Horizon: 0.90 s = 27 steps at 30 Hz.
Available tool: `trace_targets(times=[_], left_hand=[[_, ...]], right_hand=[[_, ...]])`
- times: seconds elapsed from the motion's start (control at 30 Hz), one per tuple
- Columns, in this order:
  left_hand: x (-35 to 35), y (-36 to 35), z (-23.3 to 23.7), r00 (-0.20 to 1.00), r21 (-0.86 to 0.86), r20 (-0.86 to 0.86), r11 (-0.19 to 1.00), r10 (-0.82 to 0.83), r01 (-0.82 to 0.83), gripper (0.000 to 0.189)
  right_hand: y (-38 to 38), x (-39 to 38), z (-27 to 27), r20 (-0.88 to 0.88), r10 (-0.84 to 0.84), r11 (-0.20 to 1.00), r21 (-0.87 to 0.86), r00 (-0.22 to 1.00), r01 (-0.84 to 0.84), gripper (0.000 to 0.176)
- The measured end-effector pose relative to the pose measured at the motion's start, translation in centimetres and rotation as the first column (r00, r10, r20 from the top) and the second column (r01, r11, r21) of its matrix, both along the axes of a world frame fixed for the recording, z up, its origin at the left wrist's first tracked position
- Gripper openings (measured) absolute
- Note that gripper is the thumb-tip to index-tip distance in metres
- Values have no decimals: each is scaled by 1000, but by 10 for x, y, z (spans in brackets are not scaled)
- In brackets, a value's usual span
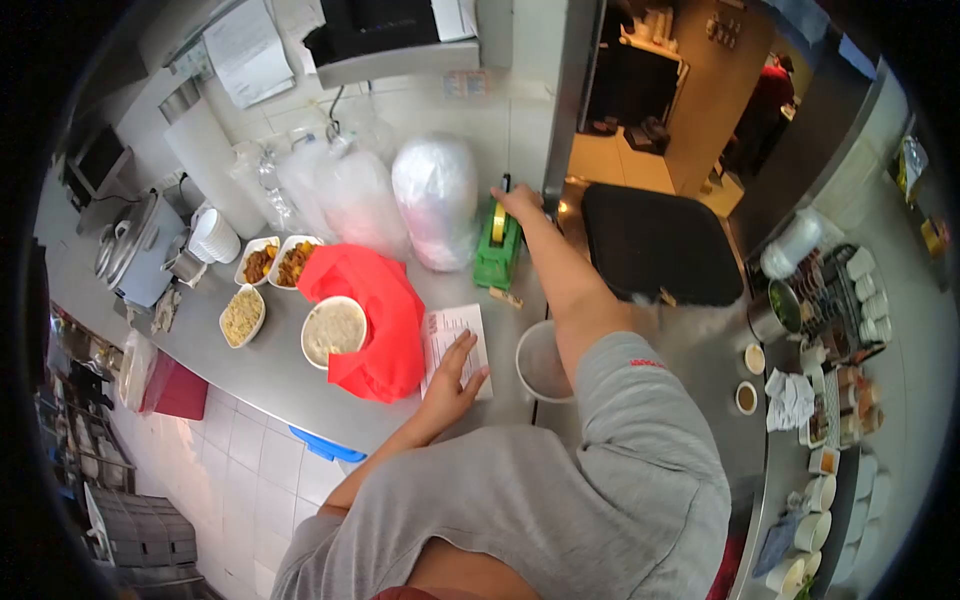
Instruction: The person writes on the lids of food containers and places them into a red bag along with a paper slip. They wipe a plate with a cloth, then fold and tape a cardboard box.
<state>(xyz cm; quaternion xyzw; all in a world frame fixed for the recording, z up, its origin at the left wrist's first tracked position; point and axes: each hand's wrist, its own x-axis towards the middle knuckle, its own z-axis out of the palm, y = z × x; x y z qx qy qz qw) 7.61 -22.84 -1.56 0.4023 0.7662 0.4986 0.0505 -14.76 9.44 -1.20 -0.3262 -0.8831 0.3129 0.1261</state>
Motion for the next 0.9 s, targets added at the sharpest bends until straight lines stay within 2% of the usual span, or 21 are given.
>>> trace_targets(times=[0.03,0.13,0.17,0.2,0.23,0.27,0.33,0.37,0.4,0.43,0.47,0.57,0.6,0.63,0.7,0.73,0.77,0.8,0.83,0.9], left_hand=[[-3,-1,2,1000,6,-19,1000,-5,5,53],[-7,-1,8,998,11,-42,999,-36,37,54],[-9,0,8,998,17,-57,1000,-19,20,56],[-12,1,9,998,20,-68,1000,-3,5,58],[-15,3,9,997,21,-78,1000,10,-8,60],[-18,4,9,989,46,-122,996,79,-74,64],[-25,13,11,956,111,-201,975,214,-195,74],[-24,18,18,963,83,-164,976,213,-202,74],[-20,21,29,969,50,-126,977,210,-206,74],[-17,26,35,974,14,-89,978,206,-206,74],[-16,32,32,963,-8,-158,975,218,-222,62],[8,44,18,990,-5,-112,996,84,-85,40],[10,51,-4,985,50,-171,998,38,-30,20],[16,51,-1,1000,-36,-18,999,-2,1,19],[25,46,10,955,-198,295,976,-31,92,22],[23,42,5,954,-237,299,967,-20,95,33],[19,38,-2,947,-259,320,963,14,74,36],[15,35,-9,940,-278,337,959,48,50,39],[13,36,-16,932,-297,351,954,85,25,43],[10,45,-26,880,-267,465,963,102,29,44]], right_hand=[[5,-9,-2,64,22,1000,18,998,-23,68],[12,-20,0,-91,37,994,-102,995,-46,48],[10,-22,0,-381,35,969,-215,924,-125,40],[1,-18,7,-631,-13,927,-299,776,-228,32],[-11,-10,18,-819,-101,873,-345,565,-345,25],[-35,23,44,-861,-84,824,-343,502,-451,13],[-80,90,69,-883,-103,542,-436,458,-718,15],[-114,136,85,-819,-96,490,-533,565,-689,17],[-135,172,79,-854,-39,398,-489,519,-776,21],[-156,209,74,-818,52,428,-500,572,-753,24],[-171,237,75,-770,136,457,-509,623,-730,27],[-184,290,87,-684,301,597,-408,664,-691,30],[-178,298,93,-613,188,502,-611,767,-611,16],[-160,293,81,-767,236,718,-276,597,-639,18],[-124,322,121,-902,-88,426,-418,423,-802,21],[-106,337,141,-901,-263,267,-411,344,-872,22],[-80,348,144,-968,-192,468,-233,159,-853,28],[-62,356,152,-987,-137,536,-140,77,-833,34],[-79,356,166,-941,-320,733,-317,105,-602,43],[-60,357,143,-927,-221,673,-371,305,-640,57]])
